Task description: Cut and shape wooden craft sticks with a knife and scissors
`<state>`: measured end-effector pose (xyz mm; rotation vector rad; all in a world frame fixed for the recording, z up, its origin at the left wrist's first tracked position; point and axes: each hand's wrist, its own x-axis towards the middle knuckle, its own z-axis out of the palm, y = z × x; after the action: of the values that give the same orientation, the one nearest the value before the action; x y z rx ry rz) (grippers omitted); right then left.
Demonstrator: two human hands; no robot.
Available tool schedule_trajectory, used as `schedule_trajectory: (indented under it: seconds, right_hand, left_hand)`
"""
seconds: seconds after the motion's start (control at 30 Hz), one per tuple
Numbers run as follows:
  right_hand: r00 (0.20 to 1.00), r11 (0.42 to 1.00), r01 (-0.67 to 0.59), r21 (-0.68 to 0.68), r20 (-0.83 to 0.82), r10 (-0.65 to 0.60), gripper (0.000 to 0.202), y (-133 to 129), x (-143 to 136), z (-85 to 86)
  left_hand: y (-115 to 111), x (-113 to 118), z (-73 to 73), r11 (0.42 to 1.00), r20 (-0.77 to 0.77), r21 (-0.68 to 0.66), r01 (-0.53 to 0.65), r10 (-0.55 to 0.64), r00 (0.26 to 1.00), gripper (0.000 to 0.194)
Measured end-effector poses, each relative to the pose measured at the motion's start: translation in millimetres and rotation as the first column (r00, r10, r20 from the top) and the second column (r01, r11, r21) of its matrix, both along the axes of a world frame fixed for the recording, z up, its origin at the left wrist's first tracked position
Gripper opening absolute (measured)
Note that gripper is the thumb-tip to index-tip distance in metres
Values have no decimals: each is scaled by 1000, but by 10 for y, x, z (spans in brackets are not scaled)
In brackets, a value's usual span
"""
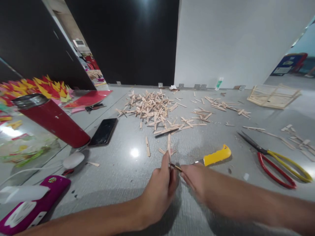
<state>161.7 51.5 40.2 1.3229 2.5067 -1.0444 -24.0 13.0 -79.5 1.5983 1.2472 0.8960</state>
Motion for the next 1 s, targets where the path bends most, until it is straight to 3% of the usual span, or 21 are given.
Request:
schedule_trajectory:
  seconds: [0.1, 0.27, 0.37, 0.5, 0.63, 0.87, 1.0]
  right_hand:
    - [1000, 1000, -3, -25, -21, 2, 18, -74, 84, -56]
    - [1000, 997, 1, -72, -22, -2, 21, 159, 159, 187]
    - [996, 999, 13, -49, -93, -18, 17, 155, 219, 262]
    - [975, 985, 136, 106, -189, -115, 22, 28, 247, 181]
    - [968, 966, 207, 152, -177, -180, 27, -56, 187, 61]
    - [939, 944, 310, 111, -192, -286, 36, -153, 316, -80]
    - [953, 961, 276, 15, -134, -272, 49, 75, 520, -9]
  left_hand:
    - [-7, -10, 7, 1000, -51, 7, 26, -26, 998, 71]
    - [10, -9, 32, 999, -56, 24, 38, -37, 998, 72]
    - [30, 1, 96, 999, 15, 27, 20, -21, 1000, 72]
    - [46, 26, 165, 999, 143, -10, -53, 54, 988, 70]
    - [42, 29, 146, 999, 195, -10, -49, 50, 980, 69]
    - [40, -23, 99, 999, 51, 35, 25, -26, 998, 52]
    - [38, -19, 125, 999, -4, 26, 39, -39, 999, 52]
